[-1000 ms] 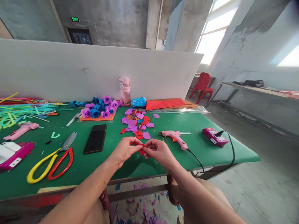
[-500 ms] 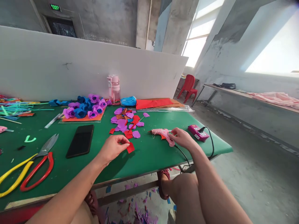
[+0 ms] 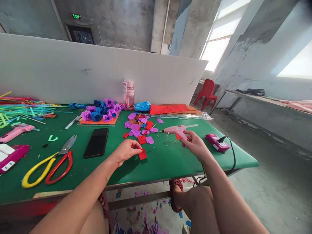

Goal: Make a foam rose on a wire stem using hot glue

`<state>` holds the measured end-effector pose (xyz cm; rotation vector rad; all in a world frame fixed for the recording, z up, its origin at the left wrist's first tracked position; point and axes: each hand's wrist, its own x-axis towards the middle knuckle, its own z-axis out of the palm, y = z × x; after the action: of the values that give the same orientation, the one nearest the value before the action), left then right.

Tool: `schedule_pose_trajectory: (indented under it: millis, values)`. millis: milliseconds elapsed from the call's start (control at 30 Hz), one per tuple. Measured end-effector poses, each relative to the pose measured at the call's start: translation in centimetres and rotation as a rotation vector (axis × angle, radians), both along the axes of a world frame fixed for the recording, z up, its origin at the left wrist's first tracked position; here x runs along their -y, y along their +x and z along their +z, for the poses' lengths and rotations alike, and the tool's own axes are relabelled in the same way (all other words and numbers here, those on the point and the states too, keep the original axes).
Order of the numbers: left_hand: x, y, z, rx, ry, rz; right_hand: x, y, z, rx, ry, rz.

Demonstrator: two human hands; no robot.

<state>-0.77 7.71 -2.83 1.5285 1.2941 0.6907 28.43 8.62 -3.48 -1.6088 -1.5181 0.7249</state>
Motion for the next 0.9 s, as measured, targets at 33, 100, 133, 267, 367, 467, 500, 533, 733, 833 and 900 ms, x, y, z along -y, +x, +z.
schedule_pose_trajectory:
  millis: [33,100,133,267,367,467,500,533,733,833,900]
  values:
    - [0.0,-0.1,0.1,-0.002,-0.044,0.002,0.4,-0.6,0.6,-0.152,-0.005,0.043]
    - [-0.1,-0.3,0.0,-0.004,-0.115,0.010,1.3,-1.9,1.6,-0.410,-0.093,0.156]
    - [-0.2,-0.4,-0.2,-0.007,-0.137,0.014,1.7,-2.4,1.9,-0.502,-0.136,0.203]
    - [-0.5,-0.5,-1.3,-0.050,-0.141,0.031,2.9,-3.4,2.2,-0.602,-0.243,0.277]
    - [-0.6,-0.5,-1.7,-0.120,-0.067,0.034,3.4,-3.5,2.1,-0.457,-0.297,0.329]
    - [-0.7,-0.4,-1.5,-0.238,0.036,0.048,3.9,-4.1,2.4,-0.274,-0.318,0.382]
    - [-0.7,-0.3,-1.3,-0.284,0.060,0.053,4.1,-4.4,2.5,-0.227,-0.330,0.394]
    - [-0.7,-0.3,-1.2,-0.326,0.078,0.054,4.2,-4.6,2.7,-0.188,-0.342,0.404]
    - [-0.6,-0.3,-1.2,-0.412,0.155,0.044,4.7,-5.6,3.3,-0.002,-0.272,0.465]
    - [-0.7,-0.3,-1.4,-0.431,0.164,0.050,5.0,-6.1,3.5,0.022,-0.247,0.514]
    - [-0.7,-0.3,-1.5,-0.433,0.163,0.050,5.2,-6.6,3.6,0.030,-0.235,0.541]
